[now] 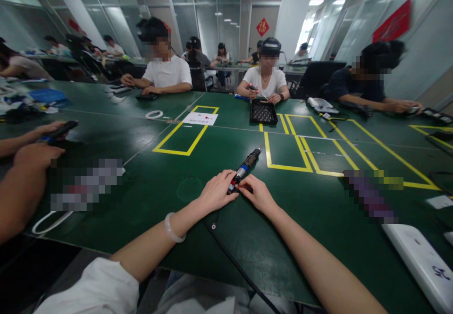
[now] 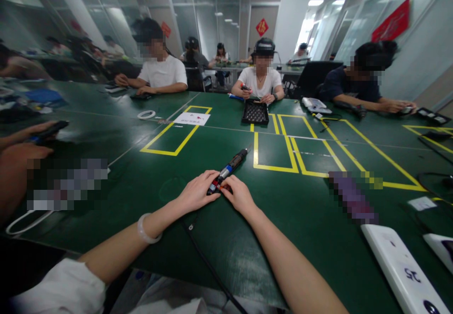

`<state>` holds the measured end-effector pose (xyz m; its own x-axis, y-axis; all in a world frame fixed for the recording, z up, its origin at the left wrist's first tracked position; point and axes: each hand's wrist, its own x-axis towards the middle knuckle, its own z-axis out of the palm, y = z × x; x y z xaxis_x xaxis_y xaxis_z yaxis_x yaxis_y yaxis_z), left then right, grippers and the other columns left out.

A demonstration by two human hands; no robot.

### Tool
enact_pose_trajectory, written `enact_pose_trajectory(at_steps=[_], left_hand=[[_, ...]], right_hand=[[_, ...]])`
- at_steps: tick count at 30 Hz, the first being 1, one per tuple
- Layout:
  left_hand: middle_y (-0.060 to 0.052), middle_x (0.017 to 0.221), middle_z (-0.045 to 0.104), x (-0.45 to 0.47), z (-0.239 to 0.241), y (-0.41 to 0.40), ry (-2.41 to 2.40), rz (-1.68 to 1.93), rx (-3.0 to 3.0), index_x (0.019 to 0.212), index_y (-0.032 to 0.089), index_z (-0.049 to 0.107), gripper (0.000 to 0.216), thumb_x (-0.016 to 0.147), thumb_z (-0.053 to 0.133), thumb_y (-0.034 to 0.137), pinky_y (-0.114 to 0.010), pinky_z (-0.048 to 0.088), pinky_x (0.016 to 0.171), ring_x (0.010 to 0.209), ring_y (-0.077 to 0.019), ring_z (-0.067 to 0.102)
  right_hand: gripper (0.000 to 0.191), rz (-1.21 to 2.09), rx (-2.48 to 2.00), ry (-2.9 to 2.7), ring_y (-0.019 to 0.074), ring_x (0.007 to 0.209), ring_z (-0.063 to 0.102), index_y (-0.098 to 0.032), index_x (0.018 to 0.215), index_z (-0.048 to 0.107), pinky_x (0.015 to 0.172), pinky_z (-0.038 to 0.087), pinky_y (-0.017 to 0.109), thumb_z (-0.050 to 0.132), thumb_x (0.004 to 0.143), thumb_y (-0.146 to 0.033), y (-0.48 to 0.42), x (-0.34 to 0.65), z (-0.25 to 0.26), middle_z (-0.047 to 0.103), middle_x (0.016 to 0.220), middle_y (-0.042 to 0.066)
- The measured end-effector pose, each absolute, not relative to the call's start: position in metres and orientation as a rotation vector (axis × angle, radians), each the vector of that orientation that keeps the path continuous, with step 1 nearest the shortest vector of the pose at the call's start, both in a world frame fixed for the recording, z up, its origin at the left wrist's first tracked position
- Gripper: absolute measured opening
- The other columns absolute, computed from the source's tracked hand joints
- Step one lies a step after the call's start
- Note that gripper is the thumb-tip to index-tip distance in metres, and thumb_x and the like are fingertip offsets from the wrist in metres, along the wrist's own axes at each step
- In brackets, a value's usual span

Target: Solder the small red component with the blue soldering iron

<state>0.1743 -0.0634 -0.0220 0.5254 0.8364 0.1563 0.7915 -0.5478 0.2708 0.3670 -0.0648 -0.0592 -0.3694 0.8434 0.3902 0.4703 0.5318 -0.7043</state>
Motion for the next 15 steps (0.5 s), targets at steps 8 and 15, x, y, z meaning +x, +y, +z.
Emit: enact_pose_trajectory(at_steps=[8, 15], left_hand=[[-0.01, 0.128, 0.047, 0.176, -0.021, -0.06, 1.47, 0.361, 2.58, 0.134, 0.025, 0.039, 0.052, 0.087, 0.05, 0.047, -0.036, 0.047, 0.089, 0.108, -0.0245, 0.055], [-0.009, 0.135, 0.044, 0.144, -0.018, -0.037, 1.548, 0.315, 2.531, 0.136, 0.026, 0.038, 0.054, 0.086, 0.052, 0.042, -0.037, 0.046, 0.092, 0.118, -0.0258, 0.05]], right_hand=[[0.011, 0.698, -1.061, -1.958, 0.0159, 0.073, 0.058, -0.02, 0.096, 0.063, 0.068, 0.044, 0.027, 0.055, 0.088, -0.02, -0.067, 0.367, -0.057, 0.063, 0.086, 0.004], [0.011, 0.707, -1.111, -1.982, 0.0157, 0.075, 0.059, -0.02, 0.093, 0.064, 0.069, 0.045, 0.027, 0.054, 0.088, -0.02, -0.072, 0.374, -0.055, 0.063, 0.084, 0.003]])
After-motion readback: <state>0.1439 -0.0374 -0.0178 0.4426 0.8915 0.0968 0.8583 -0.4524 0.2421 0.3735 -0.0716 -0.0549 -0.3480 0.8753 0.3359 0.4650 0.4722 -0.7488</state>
